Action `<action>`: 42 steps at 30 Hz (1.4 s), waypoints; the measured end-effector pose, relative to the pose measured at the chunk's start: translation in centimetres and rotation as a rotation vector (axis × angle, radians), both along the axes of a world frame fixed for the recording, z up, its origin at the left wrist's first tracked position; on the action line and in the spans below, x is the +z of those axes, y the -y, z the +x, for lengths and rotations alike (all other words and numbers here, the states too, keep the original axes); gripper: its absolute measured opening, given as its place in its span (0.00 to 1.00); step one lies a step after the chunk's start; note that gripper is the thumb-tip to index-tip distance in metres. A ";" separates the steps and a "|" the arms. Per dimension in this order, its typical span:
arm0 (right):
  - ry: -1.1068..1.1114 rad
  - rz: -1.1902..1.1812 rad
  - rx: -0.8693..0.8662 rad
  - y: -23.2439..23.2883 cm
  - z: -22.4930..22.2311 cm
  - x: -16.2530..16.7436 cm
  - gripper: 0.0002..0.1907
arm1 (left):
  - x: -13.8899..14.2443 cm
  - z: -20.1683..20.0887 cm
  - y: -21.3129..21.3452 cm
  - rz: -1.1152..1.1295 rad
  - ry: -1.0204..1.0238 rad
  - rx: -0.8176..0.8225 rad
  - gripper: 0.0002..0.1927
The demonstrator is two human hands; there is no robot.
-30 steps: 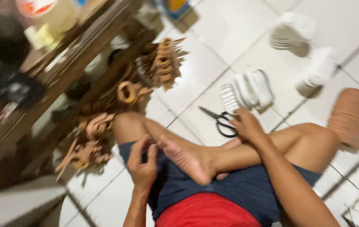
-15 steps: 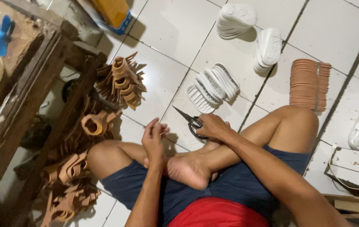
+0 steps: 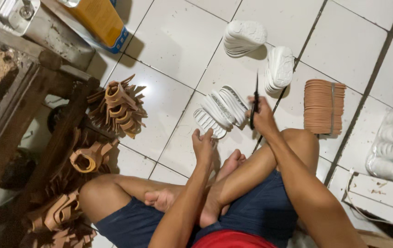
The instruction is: The person sits on the floor, unwraps a plastic bag of white rubber shoe soles, and uses scissors to trim excess flashing from the edges and tread grooves of the soles one at a time, placing finished soles on the floor beside them.
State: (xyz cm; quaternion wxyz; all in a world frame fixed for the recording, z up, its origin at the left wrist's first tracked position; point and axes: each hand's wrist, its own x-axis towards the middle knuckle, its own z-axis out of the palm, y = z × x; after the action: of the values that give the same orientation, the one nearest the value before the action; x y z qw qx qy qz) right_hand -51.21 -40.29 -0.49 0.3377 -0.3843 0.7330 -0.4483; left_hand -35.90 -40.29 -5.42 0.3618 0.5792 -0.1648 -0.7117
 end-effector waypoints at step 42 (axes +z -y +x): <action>0.547 0.366 -0.003 -1.6 6.6 -1.9 0.14 | 4.7 4.1 16.3 -0.633 1.122 -0.757 0.48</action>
State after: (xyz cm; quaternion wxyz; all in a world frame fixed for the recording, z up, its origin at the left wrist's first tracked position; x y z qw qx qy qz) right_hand -44.61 -38.66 -2.43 0.5850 -0.1814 0.6840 -0.3963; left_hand -31.78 -56.57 -0.71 0.1031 0.6275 -0.7096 -0.3035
